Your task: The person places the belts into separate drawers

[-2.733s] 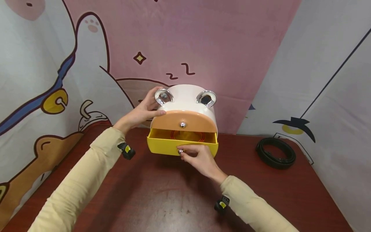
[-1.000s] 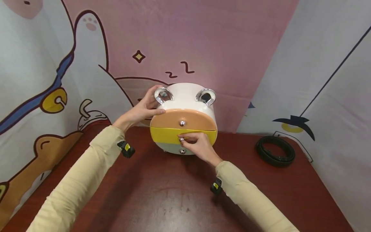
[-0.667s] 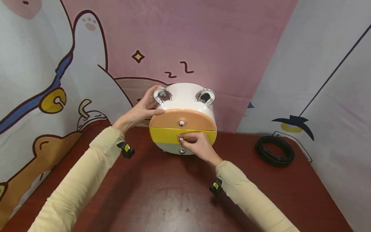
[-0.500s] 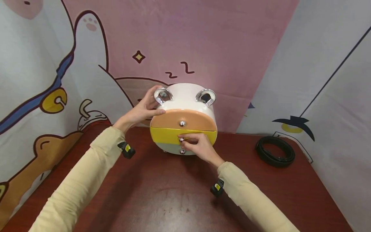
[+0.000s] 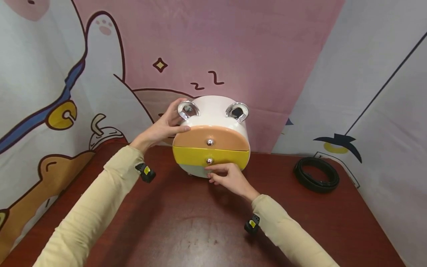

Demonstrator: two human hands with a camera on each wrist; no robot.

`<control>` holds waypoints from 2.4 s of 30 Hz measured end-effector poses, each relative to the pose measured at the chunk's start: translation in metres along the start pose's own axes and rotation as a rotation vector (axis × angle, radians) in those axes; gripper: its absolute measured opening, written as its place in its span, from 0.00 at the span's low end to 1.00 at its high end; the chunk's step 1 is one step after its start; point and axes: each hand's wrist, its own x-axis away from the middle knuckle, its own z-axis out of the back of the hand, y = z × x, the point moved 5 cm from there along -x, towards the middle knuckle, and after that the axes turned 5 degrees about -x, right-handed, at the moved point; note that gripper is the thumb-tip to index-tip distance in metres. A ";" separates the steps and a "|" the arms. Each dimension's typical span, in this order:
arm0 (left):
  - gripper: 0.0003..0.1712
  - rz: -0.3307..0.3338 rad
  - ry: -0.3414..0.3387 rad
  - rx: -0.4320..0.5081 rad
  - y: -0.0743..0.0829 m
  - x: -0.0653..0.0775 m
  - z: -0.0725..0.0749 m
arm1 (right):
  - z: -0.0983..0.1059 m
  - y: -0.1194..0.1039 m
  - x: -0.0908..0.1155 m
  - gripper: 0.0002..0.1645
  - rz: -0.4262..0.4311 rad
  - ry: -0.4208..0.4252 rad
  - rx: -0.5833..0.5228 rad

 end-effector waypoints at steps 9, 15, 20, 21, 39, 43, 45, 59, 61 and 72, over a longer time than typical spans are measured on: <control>0.51 -0.002 0.004 0.012 0.001 0.001 0.000 | 0.002 0.017 0.001 0.19 -0.019 -0.002 0.003; 0.51 0.013 0.004 0.012 0.002 0.002 -0.001 | 0.003 0.029 0.000 0.23 -0.052 -0.041 0.048; 0.52 0.030 0.004 -0.007 0.000 0.002 0.000 | 0.003 0.035 0.000 0.24 -0.109 -0.050 0.065; 0.52 0.034 0.003 -0.009 0.000 0.002 0.000 | 0.002 0.033 0.001 0.25 -0.118 -0.053 0.060; 0.52 0.032 0.005 0.006 0.000 0.002 0.000 | -0.002 0.062 -0.006 0.18 -0.079 0.185 -0.092; 0.53 0.031 0.007 0.004 0.000 0.002 0.000 | -0.003 0.062 -0.007 0.16 -0.082 0.245 -0.094; 0.52 0.026 0.007 0.005 0.000 0.002 0.000 | -0.004 0.062 -0.007 0.15 -0.085 0.271 -0.089; 0.51 0.015 0.019 -0.007 -0.003 0.002 0.000 | -0.006 0.063 -0.006 0.12 -0.064 0.341 -0.097; 0.51 0.015 0.019 -0.004 -0.002 0.002 0.000 | -0.006 0.063 -0.005 0.13 -0.063 0.340 -0.099; 0.51 0.012 0.022 0.021 -0.003 0.003 0.000 | -0.008 0.065 -0.005 0.19 -0.037 0.165 -0.112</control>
